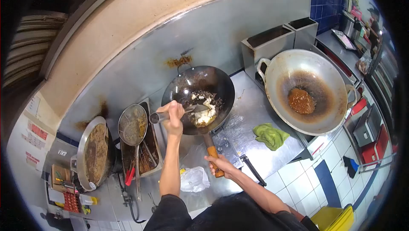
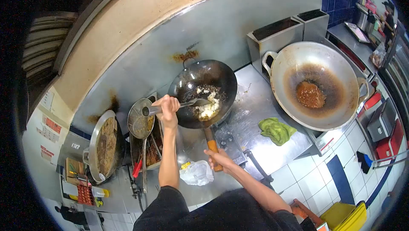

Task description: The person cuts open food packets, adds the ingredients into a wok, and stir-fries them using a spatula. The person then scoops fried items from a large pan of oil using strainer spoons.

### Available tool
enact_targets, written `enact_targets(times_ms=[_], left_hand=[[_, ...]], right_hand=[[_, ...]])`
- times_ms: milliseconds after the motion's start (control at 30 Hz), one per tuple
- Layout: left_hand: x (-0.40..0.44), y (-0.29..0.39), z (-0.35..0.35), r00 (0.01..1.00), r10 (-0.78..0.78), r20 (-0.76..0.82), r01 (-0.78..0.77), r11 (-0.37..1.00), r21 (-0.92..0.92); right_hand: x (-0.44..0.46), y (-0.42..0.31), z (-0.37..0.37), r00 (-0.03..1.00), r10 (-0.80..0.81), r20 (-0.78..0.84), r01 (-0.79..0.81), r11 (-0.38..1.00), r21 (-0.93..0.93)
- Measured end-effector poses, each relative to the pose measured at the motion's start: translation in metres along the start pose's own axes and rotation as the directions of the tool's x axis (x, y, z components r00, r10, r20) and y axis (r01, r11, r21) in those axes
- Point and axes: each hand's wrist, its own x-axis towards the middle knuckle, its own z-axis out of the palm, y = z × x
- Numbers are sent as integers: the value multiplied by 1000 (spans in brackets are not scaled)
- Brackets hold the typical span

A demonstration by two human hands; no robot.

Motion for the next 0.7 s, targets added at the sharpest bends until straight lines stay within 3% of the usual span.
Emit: enact_targets(times_ms=[33, 100, 233, 300, 367, 500, 600, 667, 700], left_hand=[[-9, -9, 0, 1000, -12, -5, 12, 1000, 5], [-18, -41, 2, 998, -28, -48, 38, 973, 229], [-4, -9, 6, 987, -41, -157, 49, 998, 47], [-4, 19, 6, 988, 157, -5, -157, 988, 14], [-13, 32, 13, 991, 101, -83, -99, 995, 29], [-32, -33, 2, 979, 13, -206, 9, 994, 107], [-17, -37, -2, 986, -13, -168, 28, 996, 87], [-1, -30, -4, 974, -26, -223, 28, 1000, 8], [1, -22, -4, 988, 38, -148, -45, 998, -40]], right_hand=[[-1, 5, -1, 1000, 13, 0, -13, 1000, 5], [1, 0, -2, 1000, 11, -3, -11, 999, -50], [-3, -3, -3, 1000, 3, 22, -3, 999, -32], [-1, -1, -3, 1000, -17, -10, 17, 999, -33], [0, -2, -6, 1000, 10, 24, -10, 999, -33], [0, 0, -5, 999, 25, 22, -24, 999, -49], [2, -1, -6, 1000, -10, 18, 10, 1000, -28], [1, -3, -6, 1000, 6, 9, -6, 998, -56], [3, -3, -7, 1000, -10, 4, 10, 999, -53]])
